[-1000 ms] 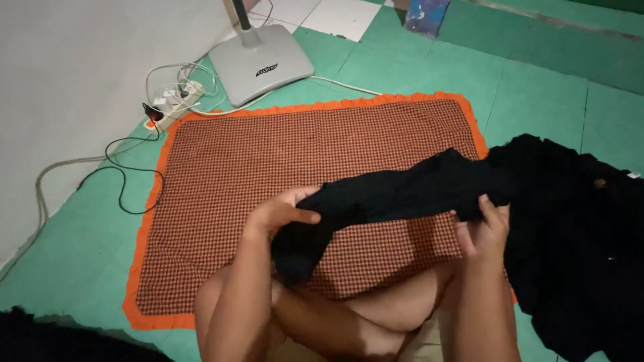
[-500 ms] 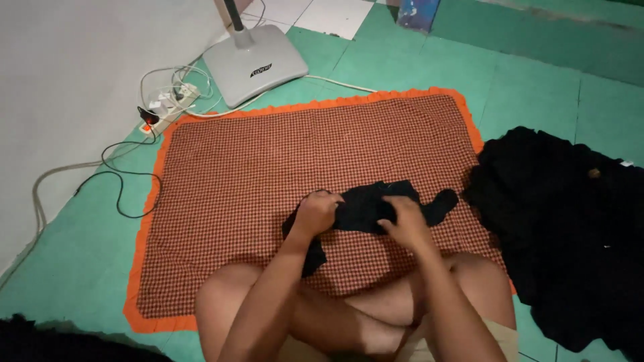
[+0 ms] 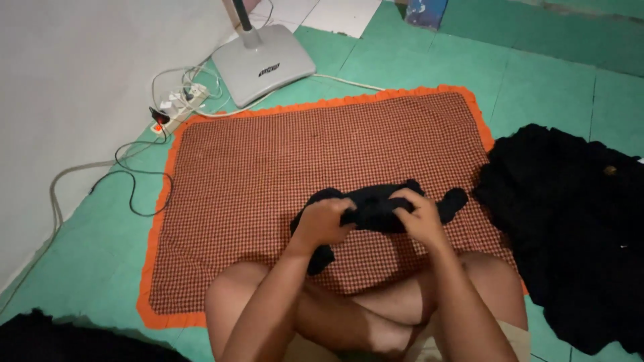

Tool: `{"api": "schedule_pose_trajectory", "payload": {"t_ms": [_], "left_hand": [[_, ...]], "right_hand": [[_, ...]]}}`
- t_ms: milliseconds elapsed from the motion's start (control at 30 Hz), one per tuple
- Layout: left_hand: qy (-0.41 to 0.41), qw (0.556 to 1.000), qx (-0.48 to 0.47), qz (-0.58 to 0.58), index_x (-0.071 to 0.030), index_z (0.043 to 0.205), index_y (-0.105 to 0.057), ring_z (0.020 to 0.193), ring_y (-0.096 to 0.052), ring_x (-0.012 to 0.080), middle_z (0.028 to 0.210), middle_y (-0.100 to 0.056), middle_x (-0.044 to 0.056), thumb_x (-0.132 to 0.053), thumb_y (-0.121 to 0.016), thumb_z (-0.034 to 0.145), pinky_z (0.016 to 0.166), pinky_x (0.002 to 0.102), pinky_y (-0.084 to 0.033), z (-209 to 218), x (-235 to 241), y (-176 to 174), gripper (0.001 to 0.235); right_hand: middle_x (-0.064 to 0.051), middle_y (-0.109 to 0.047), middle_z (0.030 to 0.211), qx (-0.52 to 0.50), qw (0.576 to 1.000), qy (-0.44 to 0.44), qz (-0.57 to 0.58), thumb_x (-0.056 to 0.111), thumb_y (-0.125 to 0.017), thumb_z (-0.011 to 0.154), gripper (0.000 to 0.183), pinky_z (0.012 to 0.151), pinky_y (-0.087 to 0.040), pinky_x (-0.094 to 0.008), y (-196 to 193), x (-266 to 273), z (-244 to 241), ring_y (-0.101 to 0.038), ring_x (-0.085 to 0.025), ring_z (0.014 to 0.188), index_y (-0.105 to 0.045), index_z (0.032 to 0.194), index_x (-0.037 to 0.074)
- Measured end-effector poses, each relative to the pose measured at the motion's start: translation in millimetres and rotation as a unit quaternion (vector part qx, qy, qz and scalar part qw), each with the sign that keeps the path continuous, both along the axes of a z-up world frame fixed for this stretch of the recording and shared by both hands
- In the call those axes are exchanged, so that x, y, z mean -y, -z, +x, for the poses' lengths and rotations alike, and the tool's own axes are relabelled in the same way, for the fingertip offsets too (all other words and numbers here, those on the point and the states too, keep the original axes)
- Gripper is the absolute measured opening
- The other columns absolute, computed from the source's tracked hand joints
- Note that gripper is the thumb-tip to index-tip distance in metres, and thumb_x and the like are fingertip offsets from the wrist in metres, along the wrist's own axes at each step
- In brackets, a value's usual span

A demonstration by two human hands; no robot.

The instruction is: The person sits on the floor and folds a black shirt by hand. They smooth the fabric, fold the sleeves inward, and fold the shirt into a compact rectangle on a checkered mat.

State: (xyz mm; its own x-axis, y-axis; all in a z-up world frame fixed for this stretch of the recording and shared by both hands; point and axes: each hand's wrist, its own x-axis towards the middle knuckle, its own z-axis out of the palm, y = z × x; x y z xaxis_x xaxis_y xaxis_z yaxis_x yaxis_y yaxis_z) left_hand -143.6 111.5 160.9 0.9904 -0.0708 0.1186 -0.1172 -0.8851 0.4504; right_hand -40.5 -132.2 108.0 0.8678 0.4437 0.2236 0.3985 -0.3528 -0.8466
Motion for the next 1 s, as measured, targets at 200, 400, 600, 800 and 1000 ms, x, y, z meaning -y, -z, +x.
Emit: {"api": "schedule_pose_trajectory", "payload": {"t_ms": [200, 400, 600, 800, 1000], "left_hand": [[-0.111, 0.993, 0.005, 0.025, -0.031, 0.089, -0.069, 0.089, -0.070, 0.0203, 0.080, -0.064, -0.005, -0.038, -0.068, 0.072, 0.077, 0.036, -0.059, 32.8, -22.1, 91.8, 0.018], [-0.040, 0.987, -0.097, -0.122, -0.024, 0.094, -0.076, 0.100, -0.071, 0.0359, 0.091, -0.076, 0.009, -0.025, -0.066, 0.073, 0.090, 0.051, -0.057, 12.1, -16.8, 11.0, 0.023], [-0.019, 0.976, -0.100, -0.193, -0.023, 0.098, -0.078, 0.097, -0.074, 0.0320, 0.093, -0.079, 0.006, -0.032, -0.069, 0.075, 0.084, 0.045, -0.057, -5.5, -21.8, -99.0, 0.026], [-0.125, 0.968, 0.201, 0.078, -0.026, 0.097, -0.074, 0.081, -0.071, 0.0253, 0.080, -0.068, -0.002, -0.028, -0.069, 0.062, 0.071, 0.039, -0.056, 5.9, -44.0, -4.1, 0.035], [-0.136, 0.939, 0.293, 0.121, -0.028, 0.069, -0.072, 0.063, -0.065, 0.0257, 0.061, -0.061, -0.002, -0.025, -0.069, 0.057, 0.062, 0.037, -0.052, 31.2, -74.2, 126.2, 0.012]], "right_hand": [[-0.010, -0.075, 0.078, 0.011, 1.000, 0.027, 0.002, -0.002, -0.076, 0.073, 0.024, 0.075, -0.053, -0.039, -20.1, 23.0, -3.5, -0.066, -0.019, 0.078, -0.079, 0.092, 0.012], [-0.013, -0.073, 0.076, 0.002, 0.998, -0.053, -0.024, -0.002, -0.081, 0.066, 0.024, 0.073, -0.054, -0.042, -64.6, 36.7, -9.2, -0.067, -0.024, 0.078, -0.073, 0.088, 0.005], [0.002, -0.063, 0.062, 0.005, 0.988, -0.150, 0.041, 0.009, -0.089, 0.071, 0.014, 0.065, -0.048, -0.030, -145.3, 30.8, -19.1, -0.057, -0.011, 0.069, -0.076, 0.079, 0.011], [-0.007, -0.059, 0.068, 0.041, 0.998, -0.047, 0.009, 0.015, -0.083, 0.081, 0.013, 0.064, -0.044, -0.036, -86.2, 10.3, 10.7, -0.058, -0.020, 0.071, -0.073, 0.087, 0.008], [-0.014, -0.071, 0.076, 0.007, 0.983, -0.093, -0.156, 0.018, -0.084, 0.074, 0.022, 0.070, -0.054, -0.043, -27.5, 13.7, 3.1, -0.071, -0.035, 0.077, -0.071, 0.089, 0.011]]}}
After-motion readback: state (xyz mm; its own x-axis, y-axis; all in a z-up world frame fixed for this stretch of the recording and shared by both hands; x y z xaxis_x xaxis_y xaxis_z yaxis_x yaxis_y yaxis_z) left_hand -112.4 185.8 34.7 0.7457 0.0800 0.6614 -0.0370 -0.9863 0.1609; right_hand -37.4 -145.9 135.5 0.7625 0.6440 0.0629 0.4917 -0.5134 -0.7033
